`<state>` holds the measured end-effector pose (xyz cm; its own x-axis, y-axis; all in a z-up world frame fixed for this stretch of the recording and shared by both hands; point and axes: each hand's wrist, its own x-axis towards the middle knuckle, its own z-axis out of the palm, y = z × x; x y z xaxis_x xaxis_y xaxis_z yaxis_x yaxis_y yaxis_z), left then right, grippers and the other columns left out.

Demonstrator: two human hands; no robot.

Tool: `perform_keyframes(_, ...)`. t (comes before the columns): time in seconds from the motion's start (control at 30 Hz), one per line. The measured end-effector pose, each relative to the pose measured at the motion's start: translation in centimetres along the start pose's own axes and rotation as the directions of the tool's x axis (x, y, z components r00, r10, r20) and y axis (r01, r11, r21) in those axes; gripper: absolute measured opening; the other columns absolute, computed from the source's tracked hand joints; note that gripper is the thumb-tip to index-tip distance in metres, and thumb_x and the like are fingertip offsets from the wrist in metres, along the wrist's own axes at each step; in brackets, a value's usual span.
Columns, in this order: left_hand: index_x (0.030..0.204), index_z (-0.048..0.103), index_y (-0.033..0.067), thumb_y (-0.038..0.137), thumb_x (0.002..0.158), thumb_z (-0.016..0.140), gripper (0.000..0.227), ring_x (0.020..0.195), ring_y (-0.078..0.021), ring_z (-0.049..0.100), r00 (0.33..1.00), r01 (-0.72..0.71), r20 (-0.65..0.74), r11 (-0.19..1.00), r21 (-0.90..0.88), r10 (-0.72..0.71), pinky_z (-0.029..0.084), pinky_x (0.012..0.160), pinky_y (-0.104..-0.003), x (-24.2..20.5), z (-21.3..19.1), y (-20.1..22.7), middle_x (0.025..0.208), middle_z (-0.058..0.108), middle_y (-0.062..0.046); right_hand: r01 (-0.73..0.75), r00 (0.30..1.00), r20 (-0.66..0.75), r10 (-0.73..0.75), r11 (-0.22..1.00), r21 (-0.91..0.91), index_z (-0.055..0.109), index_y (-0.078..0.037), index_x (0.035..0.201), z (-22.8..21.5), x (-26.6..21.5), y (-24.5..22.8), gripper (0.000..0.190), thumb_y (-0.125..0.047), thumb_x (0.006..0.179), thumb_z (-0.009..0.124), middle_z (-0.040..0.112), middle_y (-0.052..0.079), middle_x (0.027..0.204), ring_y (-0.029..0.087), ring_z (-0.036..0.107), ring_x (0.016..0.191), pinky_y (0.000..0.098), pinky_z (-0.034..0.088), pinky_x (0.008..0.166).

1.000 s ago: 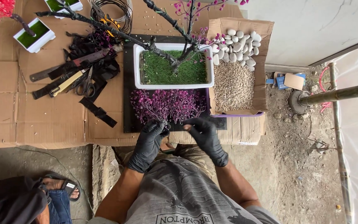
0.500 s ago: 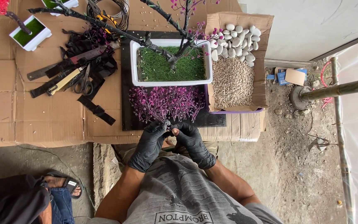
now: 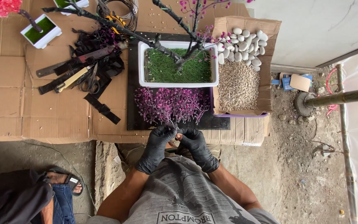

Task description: The person assembles an artificial plant by attaching purple floral branches to a central stem in a white rectangular pot. They use wire to secure the branches and arrange them around the base, which is covered with green moss.

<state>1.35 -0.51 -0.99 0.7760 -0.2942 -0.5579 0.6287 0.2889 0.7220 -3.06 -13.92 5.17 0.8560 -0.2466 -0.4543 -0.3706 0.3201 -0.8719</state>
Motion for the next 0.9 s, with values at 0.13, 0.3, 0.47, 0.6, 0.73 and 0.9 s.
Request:
perform_keyframes(0.13, 0.116, 0.079, 0.0074, 0.014, 0.092, 0.082, 0.025, 0.083, -0.0329, 0.073, 0.973, -0.23, 0.004, 0.957, 0.174, 0.233, 0.062, 0.07, -0.048, -0.5, -0.2, 1.4, 0.098, 0.079, -0.021, 0.004, 1.0, 0.001, -0.004, 1.0, -0.017, 0.076, -0.004, 0.086, 1.4, -1.7, -3.1, 0.01, -0.009, 0.086, 0.085, 0.072, 0.007, 0.069, 0.007, 0.057, 0.056, 0.0207, 0.047, 0.053)
perform_keyframes(0.3, 0.109, 0.079, 0.0293, 0.029, 0.086, 0.088, 0.025, 0.075, -0.0107, 0.067, 0.805, -0.355, -0.101, 0.611, 0.707, 0.585, 0.059, 0.065, -0.028, -0.7, -3.7, 4.8, 0.091, 0.074, 0.007, 0.055, 0.996, -0.067, -0.057, 0.998, -0.038, 0.074, -0.005, 0.085, -1.9, 0.1, 1.8, 0.01, -0.009, 0.087, 0.084, 0.07, 0.005, 0.067, 0.006, 0.053, 0.052, 0.0183, 0.042, 0.05)
perform_keyframes(0.47, 0.121, 0.073, 0.0294, 0.039, 0.082, 0.087, 0.043, 0.092, -0.0205, 0.065, 0.568, -0.385, 0.117, 0.136, 0.913, 0.815, 0.057, 0.076, -0.038, 0.7, -3.4, 6.6, 0.104, 0.063, 0.003, 0.062, 0.994, -0.09, -0.067, 0.997, -0.055, 0.075, -0.005, 0.085, -2.7, 0.4, 2.7, 0.011, -0.011, 0.087, 0.083, 0.072, 0.007, 0.068, 0.007, 0.052, 0.049, 0.0183, 0.04, 0.048)
perform_keyframes(0.6, 0.129, 0.07, 0.0317, 0.052, 0.079, 0.082, 0.055, 0.112, -0.0289, 0.059, 0.495, -0.309, 0.348, -0.212, 0.927, 0.796, 0.05, 0.086, -0.047, 3.0, -3.2, 4.9, 0.125, 0.059, -0.002, 0.072, 0.994, -0.079, -0.077, 0.996, -0.06, 0.075, -0.005, 0.084, -2.4, 0.1, 2.5, 0.011, -0.011, 0.086, 0.084, 0.072, 0.006, 0.067, 0.006, 0.051, 0.048, 0.0184, 0.04, 0.047)
perform_keyframes(0.73, 0.131, 0.07, 0.0271, 0.05, 0.085, 0.077, 0.052, 0.118, -0.0312, 0.059, 0.538, -0.237, 0.35, -0.26, 0.936, 0.767, 0.051, 0.088, -0.046, 4.7, -3.6, 4.3, 0.13, 0.059, -0.004, 0.084, 0.991, -0.102, -0.089, 0.995, -0.052, 0.075, -0.004, 0.085, -2.7, 0.3, 2.7, 0.011, -0.01, 0.086, 0.084, 0.072, 0.007, 0.066, 0.006, 0.051, 0.047, 0.0182, 0.04, 0.048)
perform_keyframes(0.9, 0.132, 0.07, 0.0204, 0.045, 0.085, 0.078, 0.053, 0.117, -0.0345, 0.061, 0.488, -0.283, 0.374, -0.263, 0.922, 0.789, 0.05, 0.092, -0.049, 4.8, -4.7, 5.0, 0.129, 0.062, -0.007, 0.089, 0.989, -0.113, -0.095, 0.994, -0.059, 0.074, -0.005, 0.083, -3.3, 0.4, 2.7, 0.013, -0.013, 0.087, 0.083, 0.074, 0.01, 0.069, 0.007, 0.051, 0.047, 0.0196, 0.041, 0.049)
